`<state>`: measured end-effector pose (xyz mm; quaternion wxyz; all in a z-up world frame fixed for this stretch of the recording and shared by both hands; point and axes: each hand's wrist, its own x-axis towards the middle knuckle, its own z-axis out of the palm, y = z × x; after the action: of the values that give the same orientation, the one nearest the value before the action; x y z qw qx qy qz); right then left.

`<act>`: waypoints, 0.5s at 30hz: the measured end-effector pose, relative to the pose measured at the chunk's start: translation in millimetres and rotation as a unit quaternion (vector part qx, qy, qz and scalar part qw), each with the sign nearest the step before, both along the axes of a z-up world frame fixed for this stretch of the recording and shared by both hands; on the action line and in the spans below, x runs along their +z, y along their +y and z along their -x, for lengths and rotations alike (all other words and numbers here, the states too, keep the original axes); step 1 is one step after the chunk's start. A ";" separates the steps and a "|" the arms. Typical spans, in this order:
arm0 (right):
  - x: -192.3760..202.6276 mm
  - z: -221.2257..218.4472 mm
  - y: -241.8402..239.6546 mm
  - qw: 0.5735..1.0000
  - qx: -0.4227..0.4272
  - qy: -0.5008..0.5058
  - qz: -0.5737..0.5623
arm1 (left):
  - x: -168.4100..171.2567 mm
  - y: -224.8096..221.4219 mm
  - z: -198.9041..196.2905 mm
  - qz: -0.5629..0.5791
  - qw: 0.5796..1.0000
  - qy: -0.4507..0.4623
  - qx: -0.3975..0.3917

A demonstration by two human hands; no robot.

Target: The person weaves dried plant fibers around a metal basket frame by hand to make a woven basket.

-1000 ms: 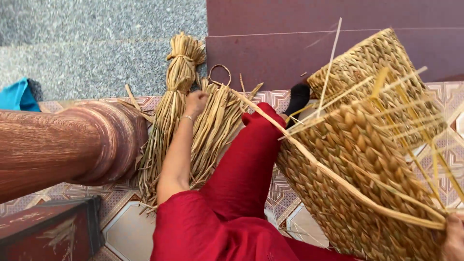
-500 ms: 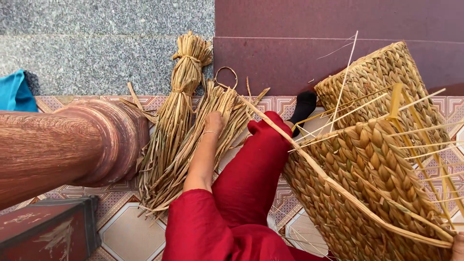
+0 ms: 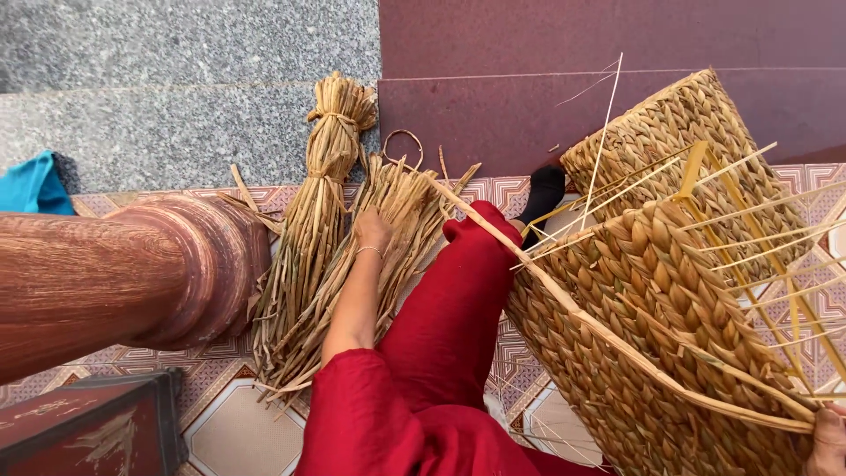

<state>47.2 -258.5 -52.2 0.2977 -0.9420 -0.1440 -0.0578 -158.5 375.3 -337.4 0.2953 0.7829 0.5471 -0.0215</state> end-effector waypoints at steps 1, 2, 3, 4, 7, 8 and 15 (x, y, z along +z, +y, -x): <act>-5.4 -0.8 -5.3 1.000 0.001 0.000 -0.006 | 13.3 6.4 1.4 0.005 0.999 -0.035 0.011; -10.9 -2.4 -11.0 1.000 0.003 0.001 -0.010 | 27.9 12.5 3.8 0.010 0.997 -0.070 0.021; -16.1 -4.9 -17.5 1.000 0.008 0.001 -0.016 | 42.6 18.1 5.8 0.016 0.994 -0.105 0.033; -22.1 -8.0 -22.0 1.000 0.012 0.007 -0.026 | 56.9 23.9 7.0 0.047 0.991 -0.122 0.040; -32.9 -13.5 -35.4 0.996 0.024 0.033 -0.074 | 85.7 29.0 14.6 0.130 0.977 -0.159 0.056; -35.2 -16.2 -36.5 0.994 0.024 0.047 -0.097 | 89.8 28.5 14.3 0.145 0.974 -0.167 0.057; -21.9 -0.8 -33.9 0.999 0.032 -0.007 0.000 | 54.8 21.6 16.2 0.083 0.956 -0.281 0.015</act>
<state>48.0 -292.4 -74.0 0.2986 -0.9364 -0.1763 -0.0548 -174.6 396.9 -282.7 0.5012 0.7219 0.4500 0.1586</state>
